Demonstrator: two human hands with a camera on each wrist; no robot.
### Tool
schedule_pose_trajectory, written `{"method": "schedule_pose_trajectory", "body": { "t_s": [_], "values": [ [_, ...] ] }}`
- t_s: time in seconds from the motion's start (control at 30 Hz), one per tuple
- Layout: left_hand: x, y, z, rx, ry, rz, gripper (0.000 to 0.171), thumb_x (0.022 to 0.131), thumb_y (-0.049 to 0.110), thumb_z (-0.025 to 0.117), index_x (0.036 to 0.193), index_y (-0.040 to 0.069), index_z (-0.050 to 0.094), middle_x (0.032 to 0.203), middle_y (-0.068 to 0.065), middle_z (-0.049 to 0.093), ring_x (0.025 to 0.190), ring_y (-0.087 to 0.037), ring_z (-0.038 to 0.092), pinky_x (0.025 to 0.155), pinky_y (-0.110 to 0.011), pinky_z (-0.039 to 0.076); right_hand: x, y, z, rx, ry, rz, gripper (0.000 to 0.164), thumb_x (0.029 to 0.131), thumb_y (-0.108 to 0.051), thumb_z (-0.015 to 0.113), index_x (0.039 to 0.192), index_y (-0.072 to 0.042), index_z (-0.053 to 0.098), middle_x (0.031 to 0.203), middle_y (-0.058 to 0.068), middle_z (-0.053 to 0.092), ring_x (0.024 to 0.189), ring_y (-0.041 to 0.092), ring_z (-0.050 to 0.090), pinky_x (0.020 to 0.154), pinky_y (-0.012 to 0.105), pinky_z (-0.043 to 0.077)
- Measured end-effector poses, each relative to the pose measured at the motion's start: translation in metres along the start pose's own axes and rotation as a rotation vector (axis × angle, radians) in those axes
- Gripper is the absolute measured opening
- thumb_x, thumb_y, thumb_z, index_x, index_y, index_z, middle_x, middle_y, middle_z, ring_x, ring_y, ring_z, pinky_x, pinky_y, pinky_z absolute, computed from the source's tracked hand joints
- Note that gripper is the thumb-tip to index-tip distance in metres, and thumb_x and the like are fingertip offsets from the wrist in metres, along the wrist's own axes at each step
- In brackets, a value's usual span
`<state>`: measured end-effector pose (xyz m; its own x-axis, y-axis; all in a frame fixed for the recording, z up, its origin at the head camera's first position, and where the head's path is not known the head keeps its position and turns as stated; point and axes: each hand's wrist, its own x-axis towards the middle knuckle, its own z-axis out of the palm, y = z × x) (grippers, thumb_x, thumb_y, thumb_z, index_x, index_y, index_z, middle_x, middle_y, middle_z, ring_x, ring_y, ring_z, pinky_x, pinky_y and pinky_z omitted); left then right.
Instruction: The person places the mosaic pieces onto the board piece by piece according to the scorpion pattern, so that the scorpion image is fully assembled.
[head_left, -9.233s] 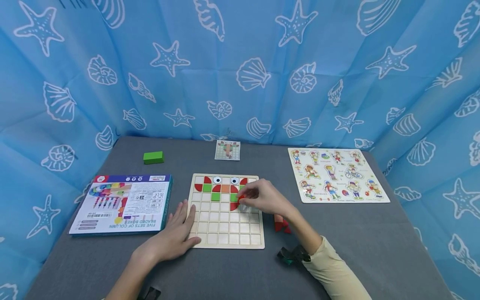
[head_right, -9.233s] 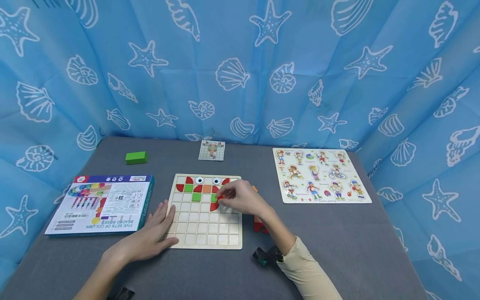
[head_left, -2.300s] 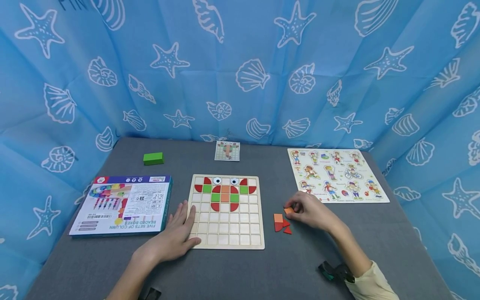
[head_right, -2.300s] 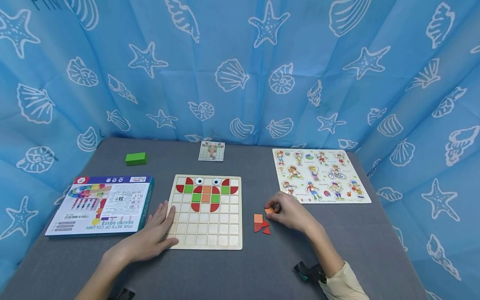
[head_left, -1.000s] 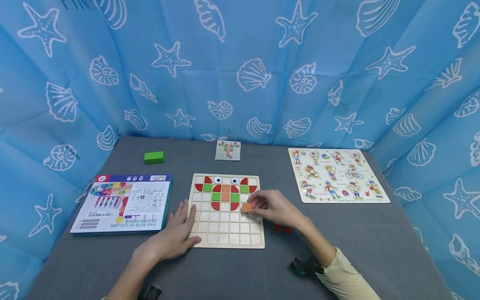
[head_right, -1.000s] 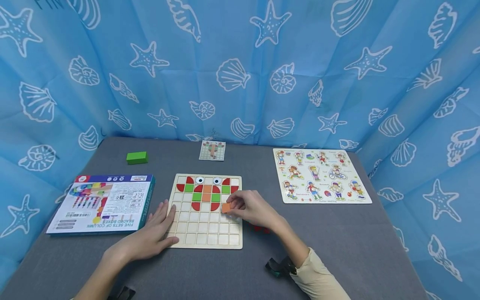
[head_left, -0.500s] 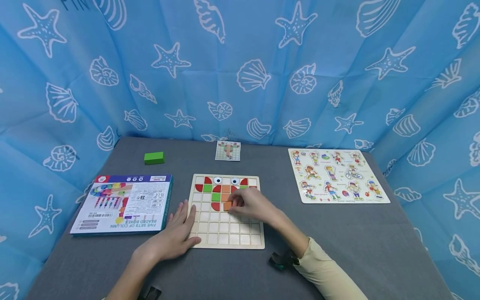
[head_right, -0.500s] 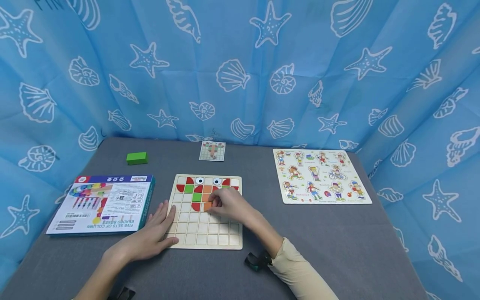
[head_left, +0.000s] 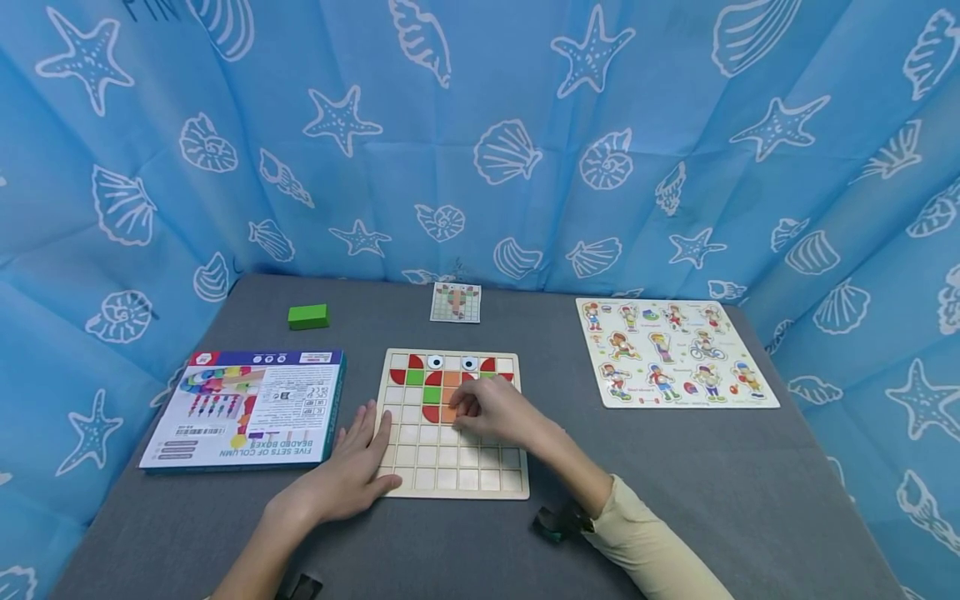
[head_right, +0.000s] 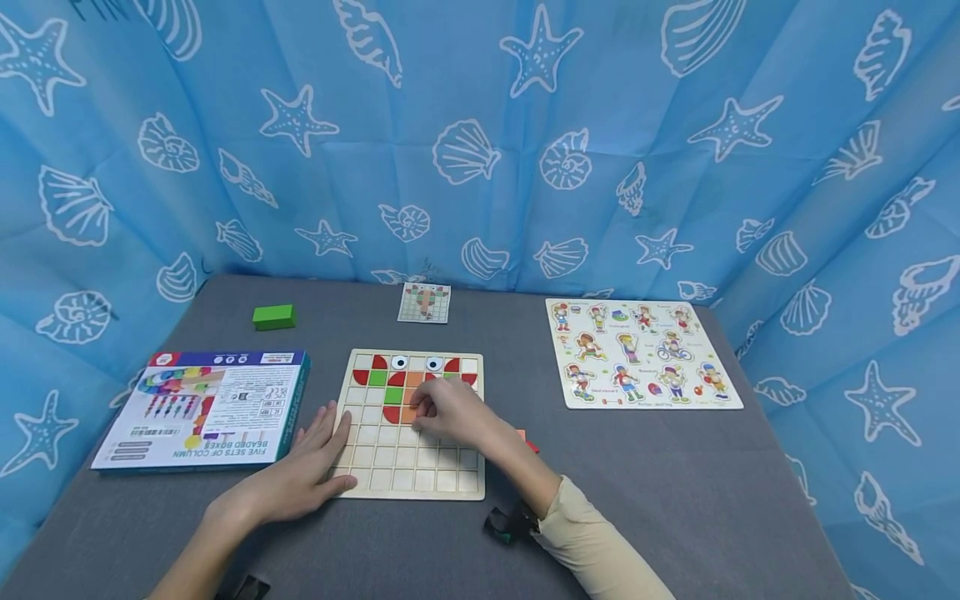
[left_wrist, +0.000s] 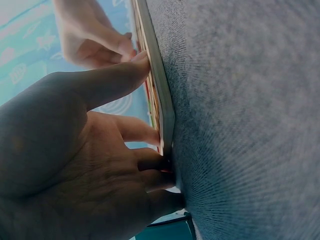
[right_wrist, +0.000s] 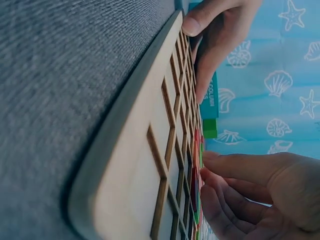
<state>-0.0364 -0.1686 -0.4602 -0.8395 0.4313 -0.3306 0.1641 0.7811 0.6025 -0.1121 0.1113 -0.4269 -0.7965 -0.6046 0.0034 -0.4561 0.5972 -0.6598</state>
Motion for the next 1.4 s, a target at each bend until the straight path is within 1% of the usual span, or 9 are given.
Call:
{"method": "schedule_pose_trajectory", "body": {
  "t_s": [0.17,0.3,0.53,0.73,0.87,0.97,1.07,1.17,1.4],
  "values": [
    [-0.001,0.000,0.000,-0.022,0.006,0.019,0.098,0.107,0.050,0.065,0.174,0.002,0.011,0.181,-0.029,-0.011,0.169,-0.049,-0.010,0.132,-0.077,0.001,-0.007,0.008,-0.005,0.048,0.012,-0.011,0.013,0.095,-0.005,0.081,0.107,-0.002,0.080,0.089,0.002,0.077,0.079,0.000,0.065,0.075,0.018,0.057],
    [0.000,-0.003,0.003,-0.013,0.009,0.017,0.097,0.107,0.047,0.066,0.173,0.002,0.012,0.181,-0.028,-0.010,0.170,-0.049,-0.009,0.132,-0.077,0.003,-0.016,0.015,-0.013,0.101,0.011,-0.020,0.015,0.095,-0.007,0.082,0.109,-0.001,0.079,0.091,0.003,0.077,0.079,0.000,0.065,0.074,0.019,0.058],
    [-0.001,-0.004,0.004,-0.021,0.021,0.033,0.097,0.107,0.048,0.066,0.173,0.000,0.013,0.180,-0.030,-0.008,0.169,-0.051,-0.008,0.131,-0.079,0.003,-0.040,0.032,-0.031,0.153,0.007,0.044,0.020,0.097,-0.010,0.081,0.114,-0.001,0.079,0.091,0.001,0.075,0.080,0.004,0.065,0.072,0.020,0.056],
    [-0.004,0.002,0.000,-0.043,0.013,0.037,0.095,0.108,0.046,0.064,0.173,0.000,0.012,0.181,-0.030,-0.010,0.169,-0.050,-0.010,0.131,-0.078,0.000,-0.066,0.049,-0.050,0.124,-0.007,0.080,0.016,0.098,-0.010,0.080,0.110,-0.002,0.079,0.090,0.000,0.076,0.078,0.004,0.065,0.072,0.021,0.058],
    [-0.006,0.005,-0.003,-0.075,0.013,0.055,0.096,0.108,0.046,0.065,0.172,-0.003,0.014,0.179,-0.034,-0.010,0.167,-0.055,-0.010,0.128,-0.081,-0.002,-0.082,0.057,-0.060,0.095,-0.032,0.120,0.015,0.096,-0.011,0.081,0.109,-0.002,0.080,0.090,0.000,0.077,0.078,0.005,0.066,0.072,0.022,0.058],
    [-0.004,0.003,-0.002,-0.059,0.006,0.041,0.096,0.108,0.046,0.065,0.173,-0.002,0.012,0.180,-0.032,-0.010,0.168,-0.053,-0.010,0.129,-0.080,-0.001,-0.091,0.063,-0.066,0.053,-0.045,0.138,0.016,0.095,-0.012,0.083,0.108,-0.003,0.080,0.090,0.000,0.077,0.078,0.005,0.066,0.072,0.022,0.058],
    [-0.003,0.001,0.000,-0.029,0.010,0.031,0.095,0.108,0.045,0.065,0.173,-0.001,0.013,0.180,-0.031,-0.009,0.169,-0.052,-0.008,0.130,-0.080,0.003,-0.096,0.068,-0.069,0.008,-0.055,0.136,0.018,0.093,-0.013,0.086,0.107,-0.004,0.081,0.091,0.000,0.077,0.080,0.003,0.065,0.073,0.022,0.057],
    [-0.002,-0.001,0.002,-0.016,0.016,0.028,0.095,0.107,0.045,0.066,0.173,-0.001,0.014,0.180,-0.031,-0.008,0.169,-0.051,-0.007,0.130,-0.079,0.005,-0.099,0.071,-0.069,-0.004,-0.076,0.130,0.020,0.092,-0.013,0.087,0.109,-0.005,0.081,0.093,0.001,0.076,0.081,0.002,0.063,0.072,0.022,0.056],
    [-0.002,-0.001,0.001,-0.055,0.019,0.045,0.098,0.107,0.050,0.065,0.173,-0.001,0.014,0.180,-0.032,-0.010,0.168,-0.053,-0.009,0.128,-0.081,0.000,-0.100,0.074,-0.065,0.005,-0.094,0.132,0.019,0.092,-0.013,0.086,0.108,-0.007,0.078,0.093,0.001,0.072,0.081,0.003,0.060,0.071,0.021,0.054]
  ]
}}
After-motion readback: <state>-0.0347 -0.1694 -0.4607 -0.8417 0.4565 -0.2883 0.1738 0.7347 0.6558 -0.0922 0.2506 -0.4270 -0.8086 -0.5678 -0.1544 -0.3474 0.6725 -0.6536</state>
